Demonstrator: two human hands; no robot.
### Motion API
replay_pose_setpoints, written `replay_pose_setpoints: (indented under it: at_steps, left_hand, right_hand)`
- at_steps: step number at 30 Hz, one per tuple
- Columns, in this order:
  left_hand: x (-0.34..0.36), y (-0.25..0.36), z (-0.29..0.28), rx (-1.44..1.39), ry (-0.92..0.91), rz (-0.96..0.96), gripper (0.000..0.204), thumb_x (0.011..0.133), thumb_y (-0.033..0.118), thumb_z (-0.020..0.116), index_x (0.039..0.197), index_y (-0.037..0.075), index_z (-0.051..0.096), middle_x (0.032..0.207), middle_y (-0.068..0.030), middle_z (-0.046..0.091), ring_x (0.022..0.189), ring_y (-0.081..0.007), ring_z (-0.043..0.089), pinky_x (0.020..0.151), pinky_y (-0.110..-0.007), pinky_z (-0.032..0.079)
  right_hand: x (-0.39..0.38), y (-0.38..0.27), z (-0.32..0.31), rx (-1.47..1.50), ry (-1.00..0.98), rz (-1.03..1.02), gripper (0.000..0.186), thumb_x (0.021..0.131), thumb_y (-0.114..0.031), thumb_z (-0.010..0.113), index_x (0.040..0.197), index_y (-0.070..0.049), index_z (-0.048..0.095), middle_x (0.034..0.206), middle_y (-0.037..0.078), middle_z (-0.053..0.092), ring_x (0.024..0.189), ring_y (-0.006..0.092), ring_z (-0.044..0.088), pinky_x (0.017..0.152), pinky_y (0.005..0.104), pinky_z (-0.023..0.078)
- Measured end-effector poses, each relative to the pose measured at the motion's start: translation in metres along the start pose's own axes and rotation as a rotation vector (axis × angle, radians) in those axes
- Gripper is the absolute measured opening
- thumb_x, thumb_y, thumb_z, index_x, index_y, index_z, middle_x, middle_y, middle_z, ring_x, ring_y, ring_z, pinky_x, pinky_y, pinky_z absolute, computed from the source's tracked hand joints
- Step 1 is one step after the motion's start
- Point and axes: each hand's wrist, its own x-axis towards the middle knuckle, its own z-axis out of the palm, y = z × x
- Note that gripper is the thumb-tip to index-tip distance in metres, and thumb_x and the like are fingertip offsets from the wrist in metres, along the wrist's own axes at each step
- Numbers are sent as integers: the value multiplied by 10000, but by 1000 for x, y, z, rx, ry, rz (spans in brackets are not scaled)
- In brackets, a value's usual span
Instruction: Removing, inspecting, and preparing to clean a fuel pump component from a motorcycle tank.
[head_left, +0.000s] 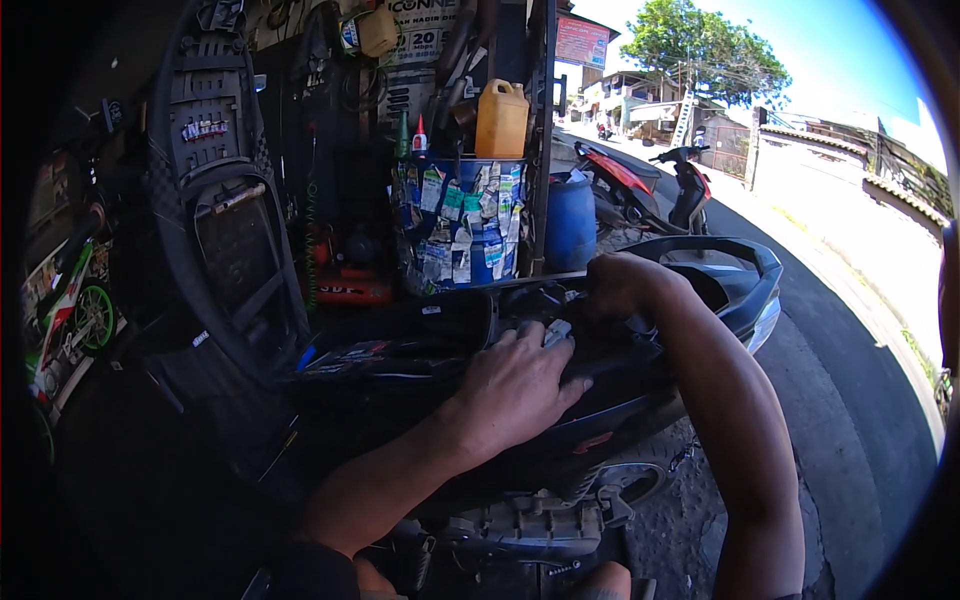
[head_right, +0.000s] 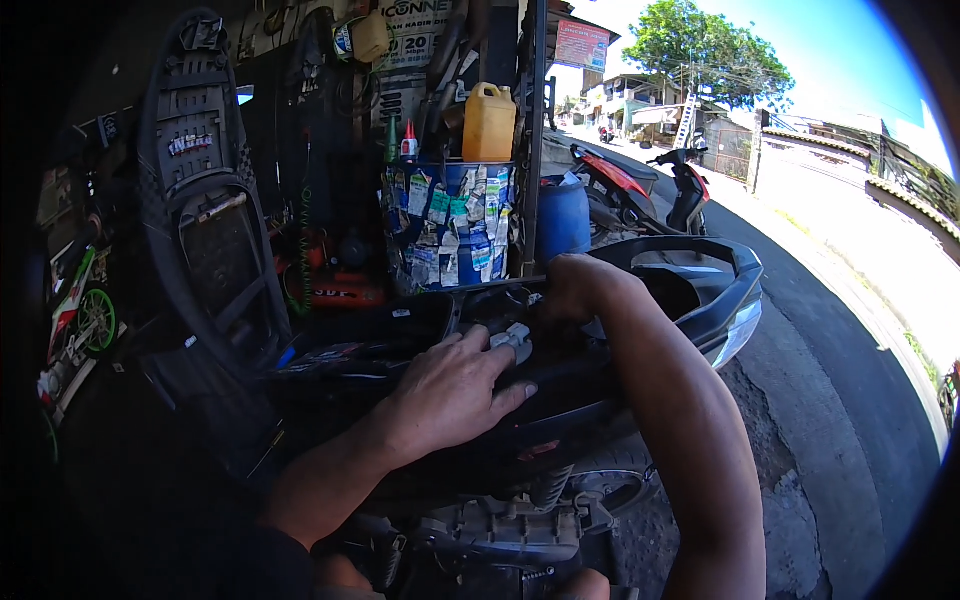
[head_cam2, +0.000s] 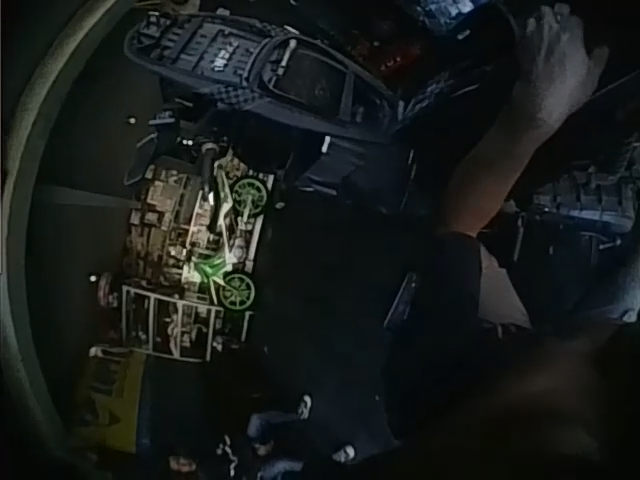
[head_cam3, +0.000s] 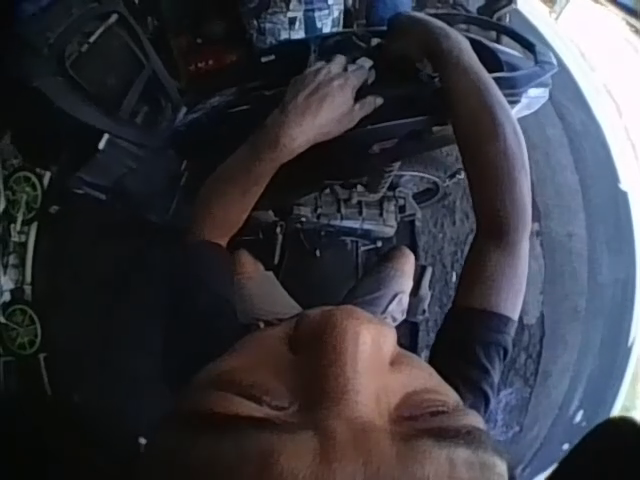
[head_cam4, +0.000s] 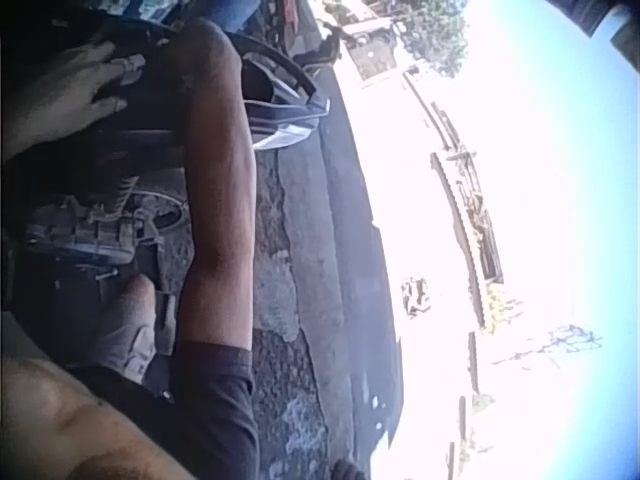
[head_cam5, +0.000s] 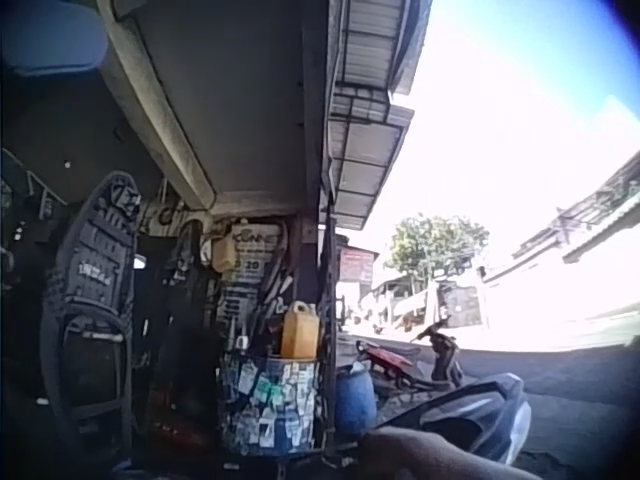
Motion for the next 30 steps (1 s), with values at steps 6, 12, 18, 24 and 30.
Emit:
replay_pose_setpoints:
  at_steps: [6,12,18,24,30]
  left_hand:
    - [-3,6,0,65,4,2,573,950,497,585,1287,34,591,1125,-233,626,1075,-377,625,954,-472,508]
    - [-9,7,7,14,94,-2,669,916,538,614,1259,-36,582,1113,-245,628,1097,-377,612,980,-478,483]
    - [-13,3,12,-10,206,30,592,896,524,643,1103,-31,635,984,-198,685,1016,-364,642,886,-483,480]
    - [-5,-12,14,-219,281,50,387,902,404,626,862,23,682,801,-192,683,761,-392,668,674,-474,506]
    - [-4,-12,19,-232,412,100,283,879,272,584,762,23,650,721,-192,651,667,-400,649,589,-464,501]
  right_hand:
    - [-3,-3,-2,-17,-15,30,389,762,-352,726,921,1,756,889,189,734,836,293,720,757,410,558]
    - [-4,-3,4,190,70,91,417,731,-332,751,959,17,756,992,206,731,933,311,716,815,406,557]
    - [-15,-16,22,94,492,-346,277,784,-172,672,1003,-17,746,968,181,731,941,337,698,843,400,530]
    - [-34,-25,13,364,16,-481,249,808,-154,663,1011,-31,738,947,155,730,864,249,681,833,383,513]
    - [-29,-30,10,320,-7,-498,240,824,-199,697,996,-36,736,899,120,729,826,221,667,791,374,506]
